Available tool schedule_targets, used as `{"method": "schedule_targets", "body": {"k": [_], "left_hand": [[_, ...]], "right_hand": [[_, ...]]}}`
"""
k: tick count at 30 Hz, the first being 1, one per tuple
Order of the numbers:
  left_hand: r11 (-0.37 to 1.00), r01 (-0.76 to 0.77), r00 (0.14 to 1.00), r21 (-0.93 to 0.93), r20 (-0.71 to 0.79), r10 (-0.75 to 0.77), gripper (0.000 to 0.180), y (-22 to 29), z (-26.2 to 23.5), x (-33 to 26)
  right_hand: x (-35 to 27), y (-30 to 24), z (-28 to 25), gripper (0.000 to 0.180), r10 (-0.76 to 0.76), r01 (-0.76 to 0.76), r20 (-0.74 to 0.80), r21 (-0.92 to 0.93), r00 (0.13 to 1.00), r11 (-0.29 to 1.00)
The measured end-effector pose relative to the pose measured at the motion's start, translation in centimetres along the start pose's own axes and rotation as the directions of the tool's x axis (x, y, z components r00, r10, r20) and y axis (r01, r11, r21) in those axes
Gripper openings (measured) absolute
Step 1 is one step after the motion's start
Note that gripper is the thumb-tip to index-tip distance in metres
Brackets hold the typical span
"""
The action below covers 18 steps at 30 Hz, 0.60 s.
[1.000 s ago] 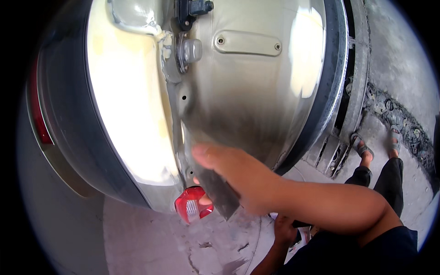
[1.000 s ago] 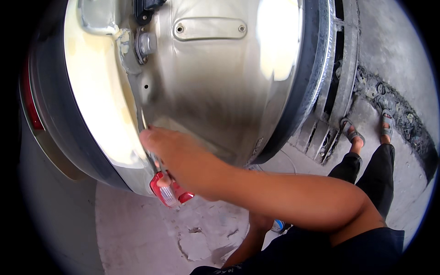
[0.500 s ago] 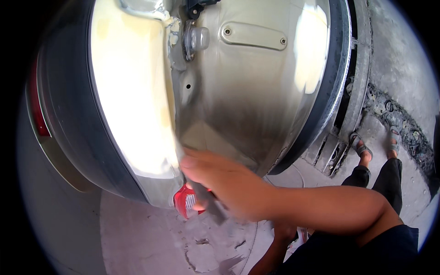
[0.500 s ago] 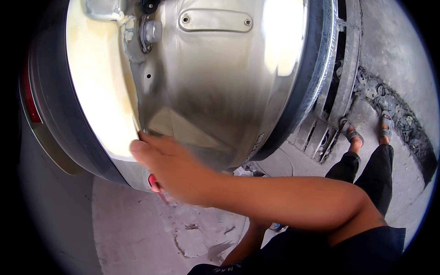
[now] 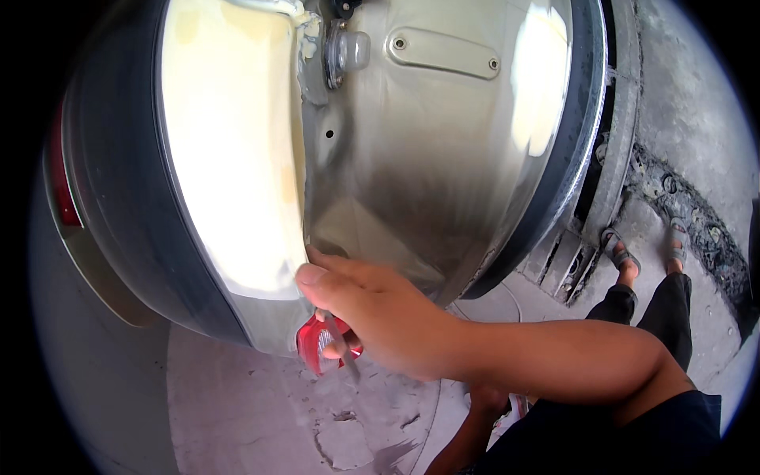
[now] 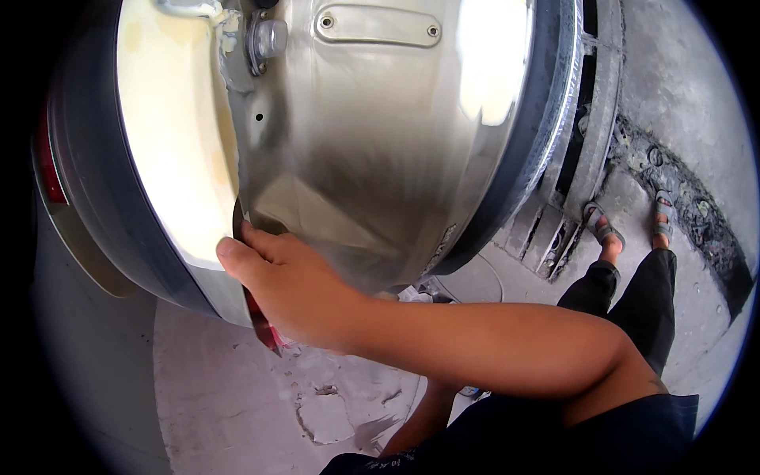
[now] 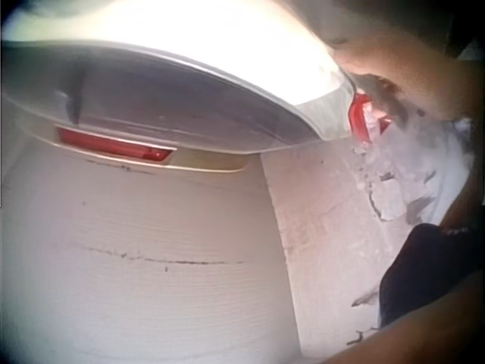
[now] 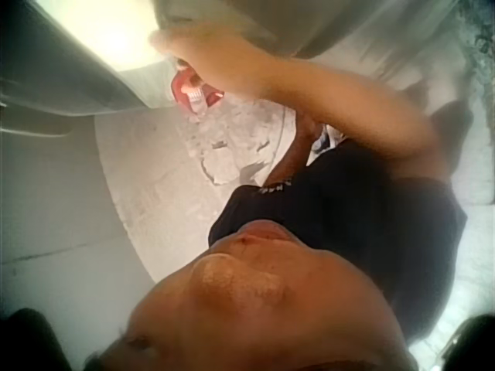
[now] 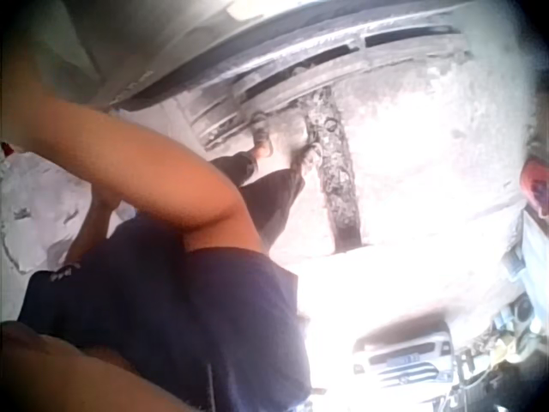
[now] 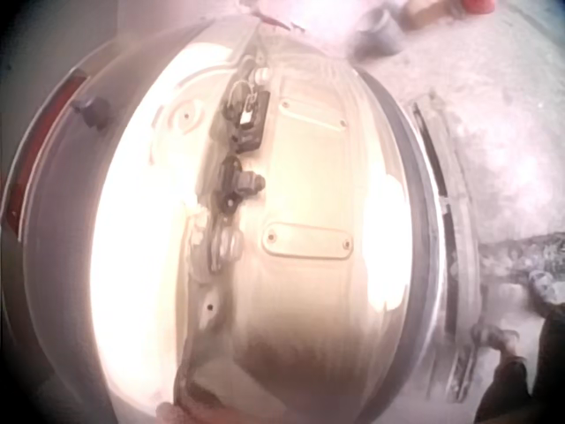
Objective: The person applies a yellowish body filler to the rear bumper of a car using a metal putty knife. They spread the filler over a specific area, smoothing it out with the tool. The person occasionally touches the surface with their finger to check the application.
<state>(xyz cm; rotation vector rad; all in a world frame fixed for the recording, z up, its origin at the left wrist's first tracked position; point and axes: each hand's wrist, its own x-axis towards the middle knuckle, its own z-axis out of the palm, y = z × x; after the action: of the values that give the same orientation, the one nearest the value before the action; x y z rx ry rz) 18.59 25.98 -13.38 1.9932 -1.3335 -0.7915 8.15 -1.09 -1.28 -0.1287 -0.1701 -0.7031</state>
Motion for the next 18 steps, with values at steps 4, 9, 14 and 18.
{"method": "schedule_targets", "body": {"k": [4,9,14,18], "left_hand": [[0.99,-0.029,0.997,0.141,0.077,0.019,0.025,0.1,-0.3,0.2],[0.993,0.106,0.993,-0.041,0.054,-0.104,0.022,0.3,-0.7,0.6],[0.898,0.263,0.964,-0.353,0.06,-0.258,0.024,-0.5,-0.4,-0.1],[0.947,0.263,0.954,-0.185,0.197,-0.226,0.028,-1.1,-0.7,-0.1]], "right_hand": [[-2.0,0.9,-1.3,0.037,0.164,-0.154,-0.081,0.12,0.983,0.981],[-1.3,1.1,-1.3,0.037,0.179,-0.164,-0.057,0.201,0.982,0.966],[0.1,1.6,-0.6,0.042,0.052,-0.052,0.001,0.075,0.999,0.996],[0.6,2.5,1.0,0.049,-0.089,0.081,-0.031,-0.198,0.996,0.977]]}}
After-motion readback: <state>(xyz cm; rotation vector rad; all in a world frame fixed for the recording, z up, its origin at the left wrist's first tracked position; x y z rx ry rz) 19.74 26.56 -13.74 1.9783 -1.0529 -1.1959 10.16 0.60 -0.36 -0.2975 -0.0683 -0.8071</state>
